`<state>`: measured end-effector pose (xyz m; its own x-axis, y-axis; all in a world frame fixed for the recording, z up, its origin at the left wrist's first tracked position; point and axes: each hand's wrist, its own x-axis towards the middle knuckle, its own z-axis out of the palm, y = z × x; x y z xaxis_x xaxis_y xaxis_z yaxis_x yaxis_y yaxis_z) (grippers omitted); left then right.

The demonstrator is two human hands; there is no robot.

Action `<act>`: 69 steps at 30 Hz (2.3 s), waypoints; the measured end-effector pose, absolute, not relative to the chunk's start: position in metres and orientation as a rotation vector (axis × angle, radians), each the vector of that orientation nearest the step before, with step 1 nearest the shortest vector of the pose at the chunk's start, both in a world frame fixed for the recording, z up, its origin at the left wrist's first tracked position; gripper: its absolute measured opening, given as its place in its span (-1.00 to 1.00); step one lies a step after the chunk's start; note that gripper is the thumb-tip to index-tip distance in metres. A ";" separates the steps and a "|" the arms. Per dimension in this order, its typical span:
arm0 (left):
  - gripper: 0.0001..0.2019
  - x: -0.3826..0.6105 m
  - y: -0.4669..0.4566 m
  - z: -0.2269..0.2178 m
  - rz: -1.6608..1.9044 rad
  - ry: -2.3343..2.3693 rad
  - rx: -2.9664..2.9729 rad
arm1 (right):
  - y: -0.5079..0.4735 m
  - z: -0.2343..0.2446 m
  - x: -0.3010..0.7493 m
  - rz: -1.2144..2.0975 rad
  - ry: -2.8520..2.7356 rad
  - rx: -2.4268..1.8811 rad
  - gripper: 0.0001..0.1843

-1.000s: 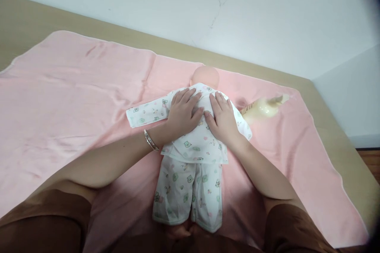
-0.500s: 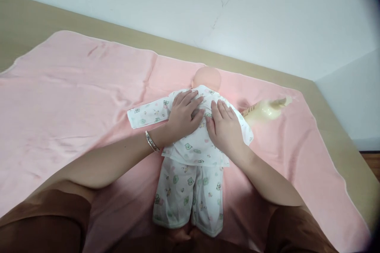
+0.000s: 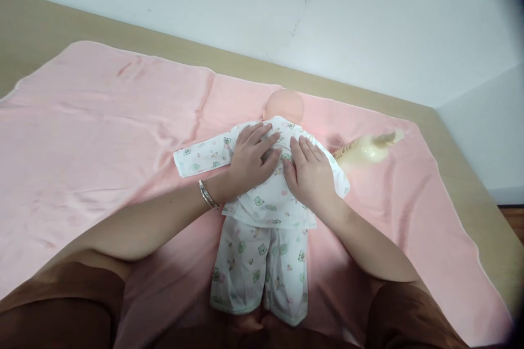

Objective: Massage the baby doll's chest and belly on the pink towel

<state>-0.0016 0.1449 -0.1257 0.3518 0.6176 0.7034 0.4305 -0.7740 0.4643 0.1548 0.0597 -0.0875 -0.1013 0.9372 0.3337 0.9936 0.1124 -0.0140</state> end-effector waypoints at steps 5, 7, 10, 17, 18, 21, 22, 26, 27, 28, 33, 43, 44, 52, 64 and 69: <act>-0.71 -0.002 0.143 -0.125 1.384 0.982 2.409 | 0.056 -0.085 0.152 -0.323 -2.156 -1.948 -0.39; -0.71 -0.003 0.141 -0.125 1.371 1.019 2.395 | 0.053 -0.084 0.150 -0.340 -2.170 -1.979 -0.38; -0.69 -0.003 0.138 -0.122 1.330 1.073 2.399 | 0.051 -0.083 0.148 -0.340 -2.162 -2.027 -0.38; -0.42 0.000 0.137 -0.115 0.969 1.209 2.446 | 0.070 -0.080 0.166 -0.058 -2.136 -2.069 -0.25; -0.43 0.000 0.137 -0.115 0.955 1.205 2.453 | 0.072 -0.081 0.167 -0.043 -2.137 -2.066 -0.24; -0.50 0.000 0.139 -0.118 1.025 1.167 2.479 | 0.072 -0.081 0.166 -0.068 -2.158 -2.058 -0.26; -0.53 0.000 0.140 -0.119 1.072 1.148 2.489 | 0.069 -0.081 0.163 -0.095 -2.169 -2.057 -0.29; -0.69 -0.003 0.140 -0.122 1.282 1.047 2.514 | 0.054 -0.079 0.149 -0.283 -2.190 -2.049 -0.41; -0.72 -0.003 0.140 -0.123 1.325 1.031 2.510 | 0.051 -0.079 0.147 -0.319 -2.184 -2.045 -0.43; -0.73 -0.004 0.140 -0.123 1.354 1.024 2.503 | 0.049 -0.079 0.145 -0.336 -2.178 -2.040 -0.43; -0.60 -0.004 0.140 -0.123 1.228 1.069 2.461 | 0.059 -0.081 0.153 -0.230 -2.137 -2.027 -0.38; -0.55 -0.002 0.141 -0.121 1.148 1.074 2.482 | 0.074 -0.080 0.171 0.023 -2.173 -1.942 -0.30; -0.59 -0.002 0.142 -0.121 1.179 1.056 2.489 | 0.074 -0.080 0.170 0.042 -2.183 -1.928 -0.31; -0.69 -0.003 0.141 -0.121 1.306 1.002 2.487 | 0.057 -0.078 0.153 -0.280 -2.186 -1.902 -0.45; -0.53 -0.003 0.139 -0.118 1.141 1.091 2.473 | 0.066 -0.088 0.162 -0.024 -2.126 -1.933 -0.33; -0.51 -0.002 0.142 -0.123 1.133 1.065 2.426 | 0.067 -0.088 0.162 0.014 -2.095 -1.922 -0.33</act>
